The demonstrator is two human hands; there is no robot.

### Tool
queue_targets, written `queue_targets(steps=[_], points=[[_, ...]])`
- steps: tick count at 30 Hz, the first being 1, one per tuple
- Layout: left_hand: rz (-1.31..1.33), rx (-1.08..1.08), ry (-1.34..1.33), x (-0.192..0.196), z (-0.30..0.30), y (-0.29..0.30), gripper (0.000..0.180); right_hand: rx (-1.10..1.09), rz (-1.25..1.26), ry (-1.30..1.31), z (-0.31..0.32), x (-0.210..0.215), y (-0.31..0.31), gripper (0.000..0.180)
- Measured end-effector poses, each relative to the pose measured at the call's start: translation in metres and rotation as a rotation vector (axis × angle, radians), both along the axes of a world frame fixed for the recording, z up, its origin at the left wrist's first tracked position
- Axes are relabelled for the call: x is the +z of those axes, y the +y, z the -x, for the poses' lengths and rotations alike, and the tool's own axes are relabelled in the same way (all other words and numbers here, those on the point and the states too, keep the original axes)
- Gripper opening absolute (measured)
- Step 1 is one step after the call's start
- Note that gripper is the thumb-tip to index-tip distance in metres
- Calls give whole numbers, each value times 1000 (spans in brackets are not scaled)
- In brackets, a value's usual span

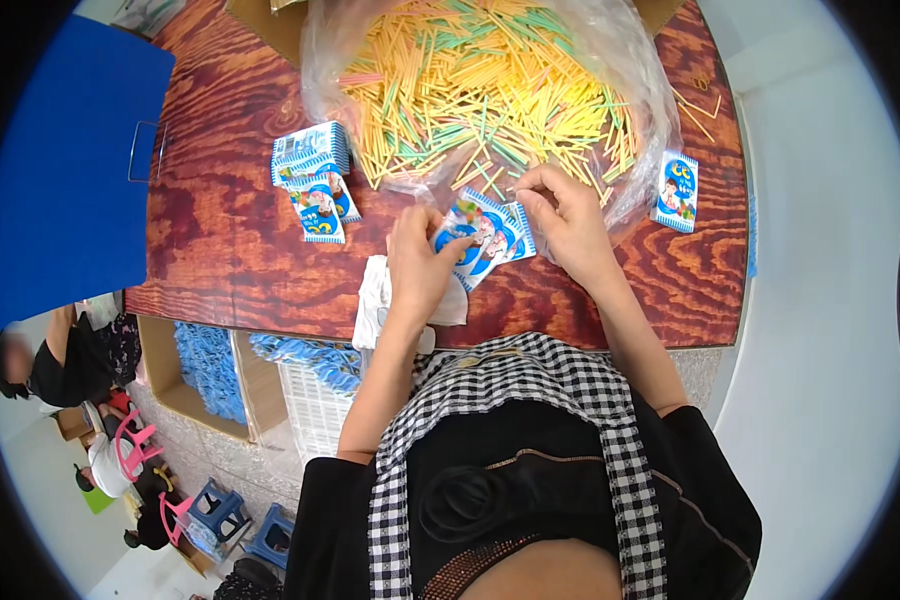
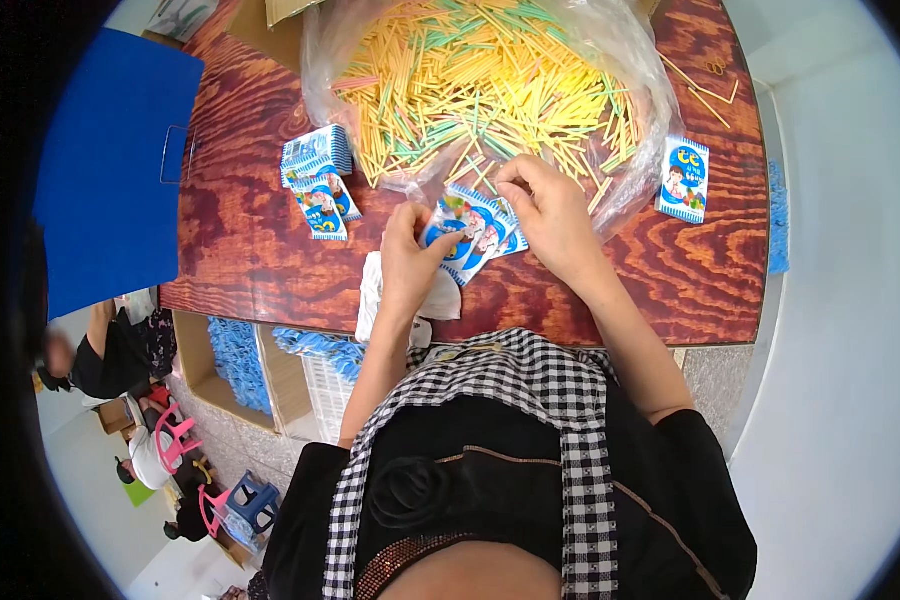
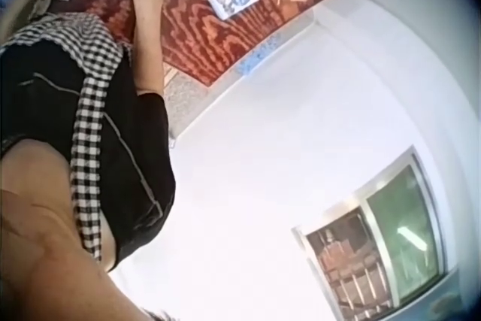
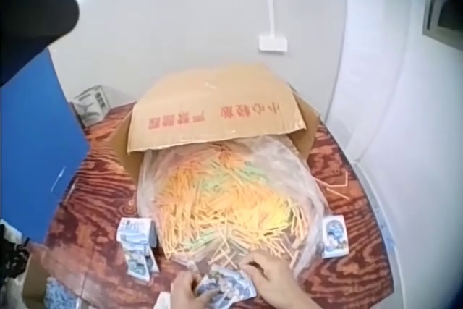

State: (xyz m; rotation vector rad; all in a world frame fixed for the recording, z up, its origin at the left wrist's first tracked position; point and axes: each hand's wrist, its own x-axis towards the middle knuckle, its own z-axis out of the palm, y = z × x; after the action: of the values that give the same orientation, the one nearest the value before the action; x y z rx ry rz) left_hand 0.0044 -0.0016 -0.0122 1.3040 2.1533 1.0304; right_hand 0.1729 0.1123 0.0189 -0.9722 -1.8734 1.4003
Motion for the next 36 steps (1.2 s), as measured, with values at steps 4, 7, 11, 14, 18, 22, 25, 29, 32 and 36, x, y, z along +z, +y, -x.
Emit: queue_targets(steps=[4, 7, 11, 14, 18, 22, 25, 29, 32, 36], points=[[-89, -16, -90, 2, 3, -2, 27, 28, -101, -45, 10, 7, -5, 13], [-136, -70, -138, 11, 2, 0, 22, 32, -423, -81, 19, 5, -7, 19], [-122, -112, -139, 28, -3, 4, 19, 174, -374, -119, 21, -4, -4, 13], [-98, -113, -326, 24, 0, 0, 14, 110, -344, -147, 21, 5, -7, 12], [-71, -174, -320, 39, 4, -6, 11, 132, -464, -142, 17, 15, -9, 12], [-37, -214, -295, 40, 1, -10, 12, 94, -466, -133, 16, 11, -13, 17], [-87, -243, -277, 39, -1, -13, 11, 90, -453, -144, 16, 10, -14, 19], [6, -187, -502, 34, 2, -19, 8, 162, -446, -116, 14, 9, -10, 17], [-3, -174, -496, 34, 6, -22, 9, 56, -299, -109, 12, -6, 10, 13], [-196, -138, -469, 22, 11, -27, 7, 9, -569, -261, 27, -6, 39, 13]])
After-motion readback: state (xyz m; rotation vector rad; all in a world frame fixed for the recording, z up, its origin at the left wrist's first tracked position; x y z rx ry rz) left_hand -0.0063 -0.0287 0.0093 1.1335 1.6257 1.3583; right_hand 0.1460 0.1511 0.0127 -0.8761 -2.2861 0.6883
